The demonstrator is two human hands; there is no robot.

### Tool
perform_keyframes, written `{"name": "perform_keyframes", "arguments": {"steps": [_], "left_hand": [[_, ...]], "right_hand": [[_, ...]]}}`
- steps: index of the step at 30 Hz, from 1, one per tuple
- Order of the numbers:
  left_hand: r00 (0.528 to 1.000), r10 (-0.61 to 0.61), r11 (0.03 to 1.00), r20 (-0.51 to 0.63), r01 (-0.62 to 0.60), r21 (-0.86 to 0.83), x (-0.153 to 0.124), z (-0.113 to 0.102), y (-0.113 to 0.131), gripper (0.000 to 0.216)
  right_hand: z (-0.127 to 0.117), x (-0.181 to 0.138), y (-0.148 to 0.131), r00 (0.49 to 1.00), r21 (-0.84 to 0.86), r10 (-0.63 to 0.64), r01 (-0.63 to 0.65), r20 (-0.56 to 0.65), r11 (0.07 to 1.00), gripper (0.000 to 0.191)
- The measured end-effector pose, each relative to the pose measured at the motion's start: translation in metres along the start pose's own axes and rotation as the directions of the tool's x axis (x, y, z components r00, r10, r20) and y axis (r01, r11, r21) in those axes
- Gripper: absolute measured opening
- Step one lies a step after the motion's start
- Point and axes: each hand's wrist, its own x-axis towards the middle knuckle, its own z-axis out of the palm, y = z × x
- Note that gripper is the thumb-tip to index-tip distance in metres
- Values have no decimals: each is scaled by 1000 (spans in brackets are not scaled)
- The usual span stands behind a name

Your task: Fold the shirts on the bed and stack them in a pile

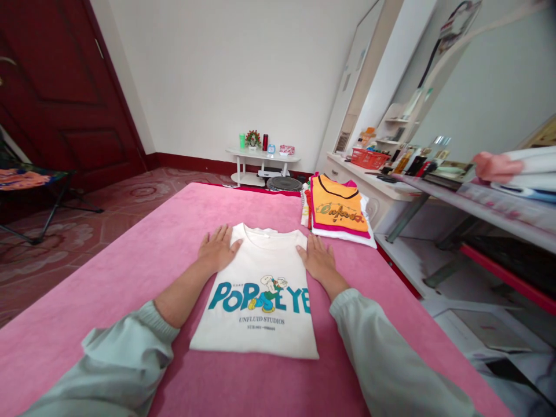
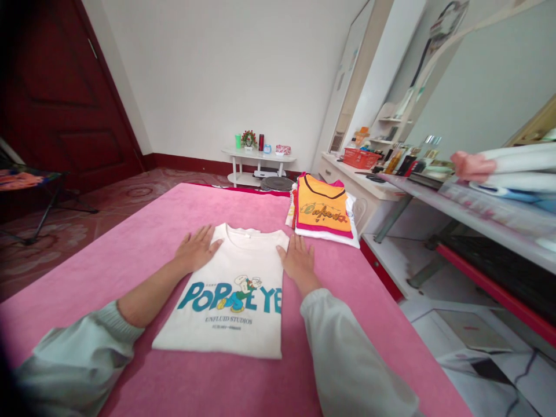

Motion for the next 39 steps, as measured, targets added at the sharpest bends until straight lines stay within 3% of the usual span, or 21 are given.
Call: {"name": "perform_keyframes", "arguments": {"steps": [5,7,9,12,15,18,22,30,39], "left_hand": [[996,-20,998,83,14,66,-22,-17,-4,72],[991,-57,990,124,41,133,-36,-29,0,68],[994,-63,978,88,44,202,-51,-40,9,63],[991,120,982,-58,-109,156,-69,-44,32,60],[933,352,935,-72,-354,-27,-75,-29,52,62],[914,401,910,-62,-406,-86,-69,-7,56,64],[926,363,927,-104,-370,-57,-49,6,47,74],[976,201,976,-87,-207,-71,6,7,28,88],[996,68,996,-59,-71,-50,26,6,1,80]], "right_hand": [[-12,-19,14,999,-24,35,-35,21,999,66],[-19,-33,10,998,0,63,-63,5,998,66],[-23,-51,-3,998,73,43,-40,-48,997,69],[-25,-82,-36,972,225,-205,227,-118,947,74],[-21,-101,-65,850,318,-519,518,-89,794,74],[-15,-98,-72,787,272,-617,600,-29,753,74],[-9,-65,-58,804,150,-595,589,-10,794,80],[-2,2,-36,915,62,-402,404,-40,913,84],[0,11,-30,966,52,-253,256,-52,965,81]]}}
